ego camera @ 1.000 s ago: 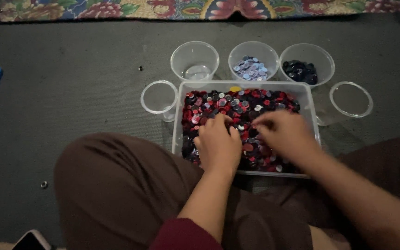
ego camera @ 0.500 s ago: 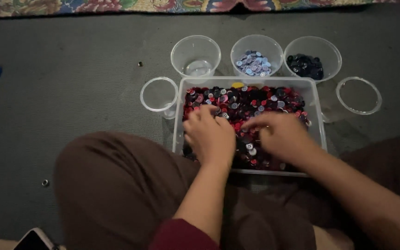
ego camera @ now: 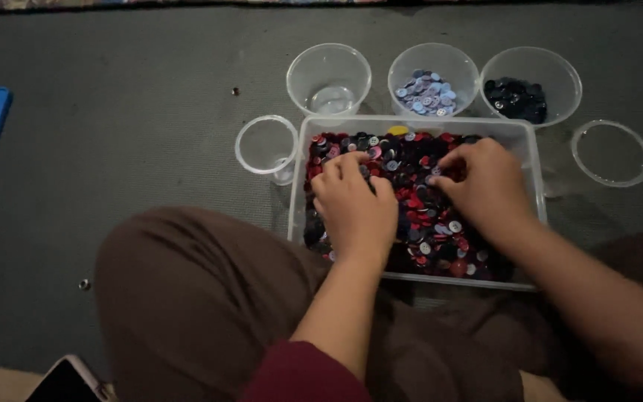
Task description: Sorting various colored buttons from a large central tray into smaller separate plastic containers.
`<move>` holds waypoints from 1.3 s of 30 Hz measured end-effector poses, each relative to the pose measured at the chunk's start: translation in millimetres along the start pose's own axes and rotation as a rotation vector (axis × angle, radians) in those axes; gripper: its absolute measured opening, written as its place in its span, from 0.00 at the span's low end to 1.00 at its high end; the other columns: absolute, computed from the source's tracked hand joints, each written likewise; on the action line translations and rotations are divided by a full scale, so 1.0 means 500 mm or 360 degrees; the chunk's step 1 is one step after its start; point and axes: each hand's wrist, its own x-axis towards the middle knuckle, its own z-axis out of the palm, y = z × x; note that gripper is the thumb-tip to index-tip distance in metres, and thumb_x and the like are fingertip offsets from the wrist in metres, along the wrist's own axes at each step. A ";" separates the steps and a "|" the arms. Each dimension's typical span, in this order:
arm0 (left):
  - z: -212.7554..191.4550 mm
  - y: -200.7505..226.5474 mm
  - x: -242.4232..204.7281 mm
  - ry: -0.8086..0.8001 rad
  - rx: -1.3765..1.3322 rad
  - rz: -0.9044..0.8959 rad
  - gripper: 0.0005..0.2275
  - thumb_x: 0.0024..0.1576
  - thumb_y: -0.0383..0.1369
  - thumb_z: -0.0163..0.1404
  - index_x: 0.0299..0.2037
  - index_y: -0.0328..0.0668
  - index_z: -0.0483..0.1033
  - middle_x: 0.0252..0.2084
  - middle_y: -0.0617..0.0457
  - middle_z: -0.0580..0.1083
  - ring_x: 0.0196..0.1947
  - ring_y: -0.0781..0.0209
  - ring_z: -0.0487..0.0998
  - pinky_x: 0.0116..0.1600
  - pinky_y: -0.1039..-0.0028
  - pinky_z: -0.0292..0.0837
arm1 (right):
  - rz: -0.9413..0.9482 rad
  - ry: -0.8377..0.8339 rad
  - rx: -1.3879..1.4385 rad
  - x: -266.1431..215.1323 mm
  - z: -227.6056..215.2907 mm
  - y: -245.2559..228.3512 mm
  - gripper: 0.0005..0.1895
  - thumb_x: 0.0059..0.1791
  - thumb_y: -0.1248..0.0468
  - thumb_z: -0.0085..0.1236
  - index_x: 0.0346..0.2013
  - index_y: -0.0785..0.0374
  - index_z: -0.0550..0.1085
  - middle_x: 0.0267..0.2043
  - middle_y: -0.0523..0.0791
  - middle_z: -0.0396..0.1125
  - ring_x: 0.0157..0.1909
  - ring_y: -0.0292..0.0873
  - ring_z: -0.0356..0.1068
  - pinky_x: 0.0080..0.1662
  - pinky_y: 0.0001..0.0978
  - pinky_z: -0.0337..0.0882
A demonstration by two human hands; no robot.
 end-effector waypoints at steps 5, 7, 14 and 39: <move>0.035 0.024 0.002 -0.0044 0.0067 0.0107 0.11 0.51 0.31 0.52 0.44 0.54 0.75 0.44 0.53 0.73 0.50 0.43 0.73 0.53 0.49 0.70 | 0.0061 0.0135 -0.0007 -0.017 0.033 0.001 0.11 0.42 0.56 0.73 0.37 0.47 0.83 0.40 0.43 0.66 0.45 0.53 0.74 0.45 0.41 0.75; 0.047 0.036 0.015 -0.0048 0.0097 0.0103 0.09 0.51 0.33 0.52 0.42 0.57 0.76 0.43 0.56 0.74 0.50 0.47 0.73 0.54 0.52 0.69 | 0.0086 0.0148 0.0011 -0.014 0.037 -0.004 0.10 0.42 0.57 0.73 0.36 0.48 0.83 0.39 0.45 0.65 0.45 0.56 0.73 0.45 0.43 0.75; 0.099 0.056 0.079 -0.0073 0.0391 -0.0006 0.05 0.51 0.40 0.58 0.36 0.66 0.81 0.36 0.61 0.77 0.45 0.51 0.75 0.51 0.54 0.69 | 0.0254 -0.0026 0.0150 -0.021 -0.012 -0.007 0.06 0.40 0.56 0.73 0.30 0.44 0.83 0.32 0.44 0.68 0.42 0.54 0.75 0.45 0.42 0.75; 0.101 0.104 0.110 -0.0432 -0.0151 -0.0471 0.07 0.54 0.45 0.50 0.35 0.60 0.79 0.36 0.56 0.81 0.48 0.47 0.82 0.49 0.52 0.77 | 0.0688 0.0080 0.0692 -0.005 -0.071 0.023 0.17 0.48 0.44 0.63 0.45 0.47 0.83 0.41 0.45 0.77 0.51 0.53 0.75 0.51 0.44 0.72</move>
